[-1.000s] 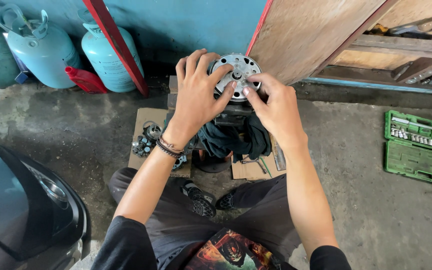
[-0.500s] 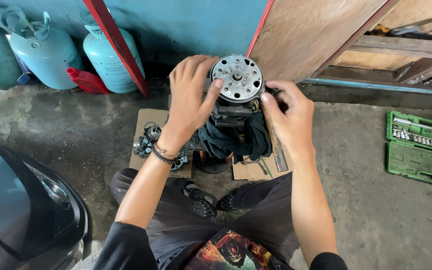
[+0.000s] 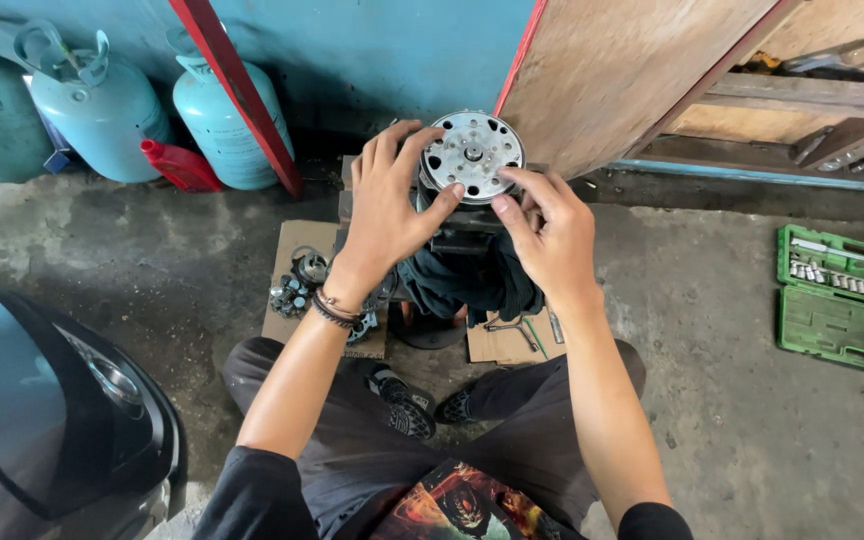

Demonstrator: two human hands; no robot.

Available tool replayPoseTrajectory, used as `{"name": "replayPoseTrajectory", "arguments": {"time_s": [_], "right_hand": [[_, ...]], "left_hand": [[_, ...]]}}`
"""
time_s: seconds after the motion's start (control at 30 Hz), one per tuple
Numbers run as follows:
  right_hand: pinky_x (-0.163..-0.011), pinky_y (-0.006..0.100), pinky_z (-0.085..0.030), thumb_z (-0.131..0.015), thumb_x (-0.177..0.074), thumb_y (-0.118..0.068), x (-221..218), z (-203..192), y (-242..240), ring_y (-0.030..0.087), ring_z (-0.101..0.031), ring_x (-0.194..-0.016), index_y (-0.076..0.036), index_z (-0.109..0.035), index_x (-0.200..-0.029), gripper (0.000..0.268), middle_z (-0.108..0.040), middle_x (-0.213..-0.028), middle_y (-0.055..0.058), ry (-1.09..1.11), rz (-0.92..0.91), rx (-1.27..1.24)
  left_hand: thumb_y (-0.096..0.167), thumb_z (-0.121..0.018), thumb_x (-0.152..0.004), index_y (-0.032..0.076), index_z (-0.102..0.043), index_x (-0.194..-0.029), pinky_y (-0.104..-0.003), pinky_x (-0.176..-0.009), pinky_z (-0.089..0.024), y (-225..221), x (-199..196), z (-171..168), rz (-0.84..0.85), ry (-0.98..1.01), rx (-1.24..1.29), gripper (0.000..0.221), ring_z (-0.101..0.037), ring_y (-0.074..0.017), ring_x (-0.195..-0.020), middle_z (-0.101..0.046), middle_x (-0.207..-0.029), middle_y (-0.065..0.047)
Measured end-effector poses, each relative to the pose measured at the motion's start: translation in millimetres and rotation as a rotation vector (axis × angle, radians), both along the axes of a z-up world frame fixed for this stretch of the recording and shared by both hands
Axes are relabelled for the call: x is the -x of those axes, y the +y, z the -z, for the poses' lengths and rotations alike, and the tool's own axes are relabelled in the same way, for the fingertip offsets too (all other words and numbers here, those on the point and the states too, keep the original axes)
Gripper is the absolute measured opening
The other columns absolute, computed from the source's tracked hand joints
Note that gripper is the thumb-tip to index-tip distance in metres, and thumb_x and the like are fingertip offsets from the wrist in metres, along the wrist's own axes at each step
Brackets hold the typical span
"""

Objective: Inspecting and assembling the clutch assembly of an automotive air conditioning compressor

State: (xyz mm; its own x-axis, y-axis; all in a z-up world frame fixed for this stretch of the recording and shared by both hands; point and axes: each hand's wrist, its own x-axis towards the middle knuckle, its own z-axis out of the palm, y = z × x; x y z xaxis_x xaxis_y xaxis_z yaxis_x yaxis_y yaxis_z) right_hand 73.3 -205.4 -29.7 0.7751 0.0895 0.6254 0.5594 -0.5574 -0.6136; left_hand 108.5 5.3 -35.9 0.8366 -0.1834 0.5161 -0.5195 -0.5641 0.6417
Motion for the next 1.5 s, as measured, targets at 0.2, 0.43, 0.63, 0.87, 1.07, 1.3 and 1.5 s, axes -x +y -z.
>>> {"name": "replayPoseTrajectory", "arguments": {"time_s": [0.2,0.43,0.63,0.87,1.07,1.3,1.5], "right_hand": [[-0.051,0.034,-0.045,-0.069,-0.102,-0.029,2.2,5.6,-1.2,0.022,-0.055,-0.050,-0.014,-0.074,-0.124,0.027,-0.056,-0.066,0.009,0.076,-0.003,-0.027],[-0.053,0.033,-0.044,-0.063,-0.105,-0.033,4.3,15.4,0.9,0.021,-0.051,-0.048,-0.018,-0.069,-0.130,0.030,-0.055,-0.059,0.006,0.117,0.014,-0.038],[-0.056,0.031,-0.042,-0.063,-0.105,-0.033,-0.1,29.6,-3.3,0.015,-0.048,-0.053,-0.016,-0.069,-0.132,0.032,-0.054,-0.060,0.005,0.162,-0.011,-0.116],[-0.055,0.019,-0.031,-0.060,-0.106,-0.026,4.9,21.9,-6.3,0.006,-0.042,-0.061,-0.005,-0.058,-0.142,0.041,-0.049,-0.071,-0.003,0.376,-0.225,-0.445],[-0.046,0.024,-0.038,-0.055,-0.109,-0.032,12.3,53.4,-18.4,0.011,-0.045,-0.049,-0.002,-0.058,-0.141,0.044,-0.050,-0.061,0.006,0.066,-0.181,-0.437],[-0.041,0.025,-0.038,-0.060,-0.106,-0.018,54.8,91.5,-29.9,0.014,-0.045,-0.042,0.006,-0.066,-0.119,0.028,-0.049,-0.055,0.009,0.043,0.014,-0.522],[-0.044,0.023,-0.040,-0.059,-0.106,-0.016,75.2,92.7,-26.3,0.011,-0.048,-0.050,0.002,-0.067,-0.116,0.023,-0.051,-0.060,0.006,0.139,0.082,-0.490]], "left_hand": [[0.059,-0.065,-0.085,0.029,-0.047,-0.142,-0.056,-0.110,-0.029,-5.6,1.3,3.6,-0.033,0.167,0.083,0.067,-0.038,-0.0366,-0.138,-0.044,-0.139,-0.009],[0.057,-0.066,-0.083,0.032,-0.041,-0.144,-0.065,-0.111,-0.026,-10.9,-5.2,13.6,0.005,0.299,0.169,0.071,-0.038,-0.0460,-0.139,-0.042,-0.142,-0.015],[0.060,-0.062,-0.091,0.032,-0.037,-0.149,-0.068,-0.113,-0.021,-11.7,-5.7,24.1,0.102,0.327,0.314,0.069,-0.032,-0.0507,-0.143,-0.040,-0.147,-0.018],[0.032,-0.058,-0.104,0.012,-0.029,-0.157,-0.053,-0.125,-0.028,19.6,-3.7,38.0,0.307,0.158,0.503,0.064,-0.034,-0.0353,-0.152,-0.035,-0.161,-0.018],[0.021,-0.062,-0.105,0.011,-0.055,-0.142,-0.048,-0.101,-0.046,75.0,38.9,51.8,0.029,0.176,0.488,0.039,-0.055,-0.0344,-0.126,-0.061,-0.131,-0.015],[0.030,-0.071,-0.094,0.022,-0.073,-0.121,-0.045,-0.082,-0.054,114.1,74.8,103.9,-0.419,0.529,0.082,0.028,-0.071,-0.0246,-0.094,-0.074,-0.103,0.000],[0.033,-0.068,-0.099,0.014,-0.080,-0.102,-0.043,-0.067,-0.055,110.0,81.4,121.1,-0.473,0.590,0.047,0.022,-0.071,-0.0278,-0.073,-0.071,-0.072,-0.004]]}}
